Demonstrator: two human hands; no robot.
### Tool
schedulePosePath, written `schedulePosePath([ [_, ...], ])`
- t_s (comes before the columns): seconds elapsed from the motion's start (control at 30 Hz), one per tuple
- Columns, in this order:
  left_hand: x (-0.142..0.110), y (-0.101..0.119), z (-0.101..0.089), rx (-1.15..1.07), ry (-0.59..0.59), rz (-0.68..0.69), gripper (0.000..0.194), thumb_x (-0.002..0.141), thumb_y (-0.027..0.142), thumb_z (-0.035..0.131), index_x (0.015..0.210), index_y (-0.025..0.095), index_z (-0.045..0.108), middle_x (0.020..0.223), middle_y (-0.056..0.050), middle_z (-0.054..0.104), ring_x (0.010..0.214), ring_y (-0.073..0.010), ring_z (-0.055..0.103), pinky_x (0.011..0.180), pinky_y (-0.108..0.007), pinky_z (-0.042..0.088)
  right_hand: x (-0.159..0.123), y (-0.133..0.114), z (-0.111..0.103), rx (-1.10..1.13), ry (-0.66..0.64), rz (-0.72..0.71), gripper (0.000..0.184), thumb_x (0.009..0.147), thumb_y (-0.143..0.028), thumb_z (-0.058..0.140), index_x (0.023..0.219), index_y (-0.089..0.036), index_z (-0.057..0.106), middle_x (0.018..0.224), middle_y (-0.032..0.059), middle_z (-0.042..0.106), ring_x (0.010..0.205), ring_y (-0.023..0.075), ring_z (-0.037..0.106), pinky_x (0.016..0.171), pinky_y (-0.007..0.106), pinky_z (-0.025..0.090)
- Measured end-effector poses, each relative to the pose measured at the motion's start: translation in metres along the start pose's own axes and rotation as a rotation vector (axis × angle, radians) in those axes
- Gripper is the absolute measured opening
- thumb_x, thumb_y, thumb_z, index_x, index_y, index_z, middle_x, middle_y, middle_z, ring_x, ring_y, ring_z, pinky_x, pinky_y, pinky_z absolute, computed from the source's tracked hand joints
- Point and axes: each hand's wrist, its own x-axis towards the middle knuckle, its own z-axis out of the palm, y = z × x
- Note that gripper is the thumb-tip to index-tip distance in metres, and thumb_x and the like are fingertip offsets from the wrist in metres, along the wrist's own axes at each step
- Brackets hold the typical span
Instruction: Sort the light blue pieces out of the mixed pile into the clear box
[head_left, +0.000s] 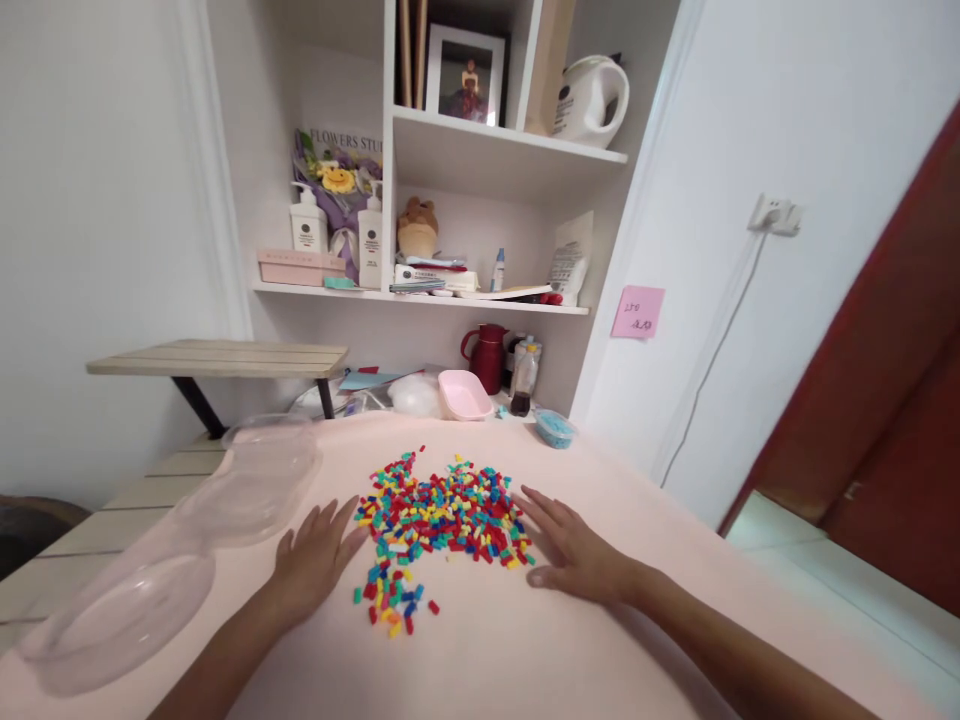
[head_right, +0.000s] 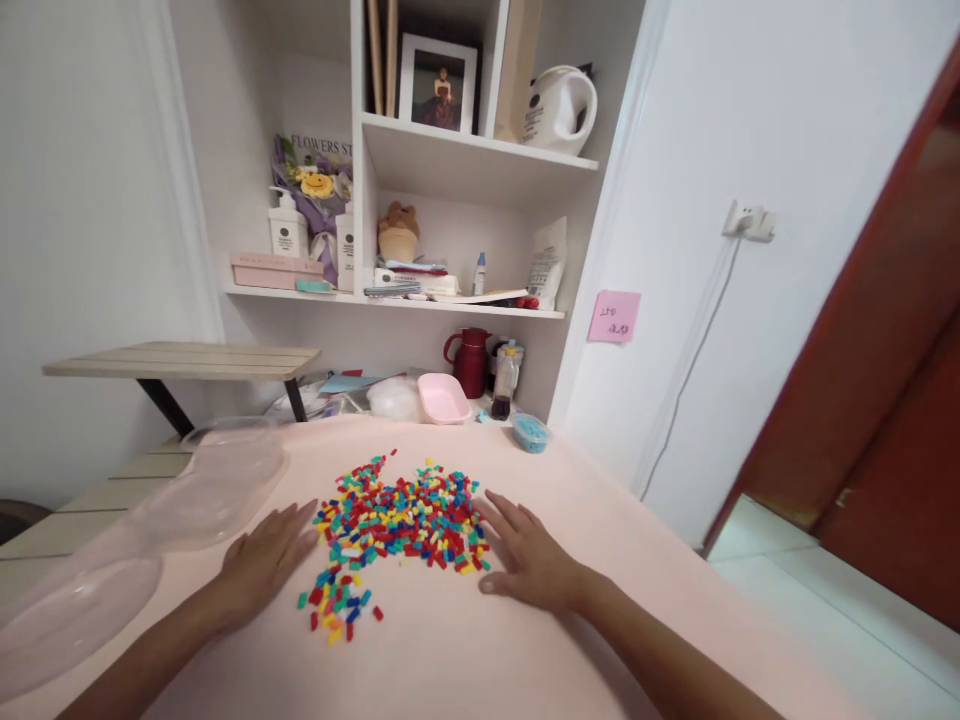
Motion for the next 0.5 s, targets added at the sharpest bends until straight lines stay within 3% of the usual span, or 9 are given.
schedulePosePath([
  [0.13,-0.028,-0.007,0.005,0.125,-0.083,0.05,0.083,0.083,0.068,0.034,0.151,0.022,0.018,0.159,-0.016,0.013,0.146,-0.0366,0.009,0.114,-0.058,0.014,0.005,-0.005,0.003,-0.03,0.004,-0.01,0.099,0.076,-0.074,0.053,0.153,-0.03,0.009,0.161,0.0088,0.007,0.146,0.0346,0.008,0.115,0.056,0.011],
  [0.3,-0.033,0.018,0.017,0.158,-0.089,0.133,0.106,0.067,0.08,0.048,0.151,0.023,0.017,0.16,-0.015,0.005,0.144,-0.0444,0.003,0.112,-0.062,0.013,0.037,-0.022,0.015,-0.048,0.042,-0.104,0.09,0.079,-0.074,0.048,0.152,-0.033,0.015,0.161,0.0086,0.008,0.145,0.0362,0.01,0.113,0.06,0.01],
  [0.37,-0.029,0.032,0.022,0.156,-0.073,0.151,0.103,0.07,0.075,0.05,0.151,0.023,0.014,0.16,-0.014,0.006,0.145,-0.0418,0.004,0.112,-0.061,0.014,0.052,-0.031,0.019,-0.055,0.073,-0.145,0.084,0.082,-0.073,0.045,0.152,-0.034,0.019,0.16,0.0085,0.01,0.145,0.0367,0.009,0.113,0.062,0.009],
  [0.5,-0.012,0.057,0.04,0.172,0.045,0.224,0.072,0.086,0.059,0.041,0.149,0.029,0.025,0.159,-0.009,0.017,0.147,-0.034,0.011,0.113,-0.06,0.013,0.079,-0.054,0.029,-0.002,0.111,-0.21,0.072,0.088,-0.068,0.041,0.15,-0.034,0.027,0.159,0.007,0.018,0.145,0.0365,0.011,0.114,0.061,0.007],
])
